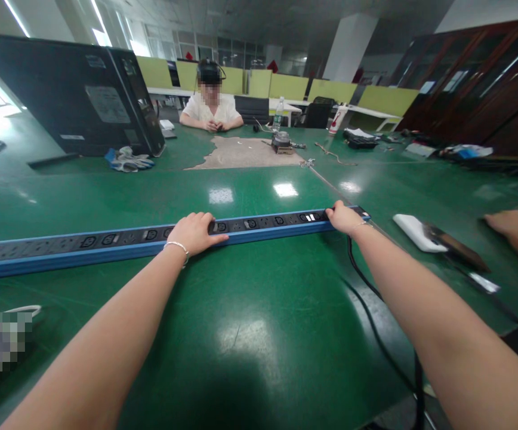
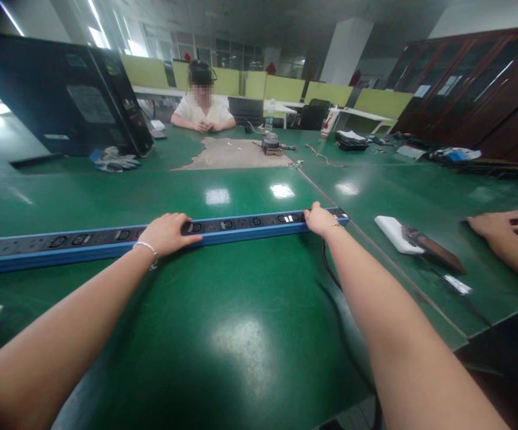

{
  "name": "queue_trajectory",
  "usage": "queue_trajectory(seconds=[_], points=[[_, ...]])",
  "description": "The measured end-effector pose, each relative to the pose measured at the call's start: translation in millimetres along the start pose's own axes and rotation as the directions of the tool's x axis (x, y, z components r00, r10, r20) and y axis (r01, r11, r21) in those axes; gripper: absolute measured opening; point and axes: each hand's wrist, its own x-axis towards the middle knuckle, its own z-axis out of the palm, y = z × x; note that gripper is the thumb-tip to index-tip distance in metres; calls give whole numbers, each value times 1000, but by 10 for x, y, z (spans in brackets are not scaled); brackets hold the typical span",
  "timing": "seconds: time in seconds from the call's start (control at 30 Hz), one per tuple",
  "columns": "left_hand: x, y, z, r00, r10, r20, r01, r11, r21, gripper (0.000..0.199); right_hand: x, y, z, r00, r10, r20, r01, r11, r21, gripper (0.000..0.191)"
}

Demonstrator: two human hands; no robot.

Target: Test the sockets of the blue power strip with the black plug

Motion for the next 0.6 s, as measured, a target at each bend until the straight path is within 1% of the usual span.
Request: queue_trajectory(seconds=[0.13,0.33,0.53,0.6], points=[[0,2,-2,1000,-7,8,7,1000,-10,72,-35,9,61,1000,5,-28,-5,1000,-2,41],[8,2,-10,1000,-6,1,6,1000,2,73,11,13,-9,1000,3,-16,-3,1000,-4,41],[6,12,-25,1000,-13,10,13,1000,2,71,-83,-53,88,990,104,-99,-95,992,87,42],[4,16,-30,1000,-15,7,15,1000,2,71,-121,-55,18,986,113,-120,-100,989,108,42]])
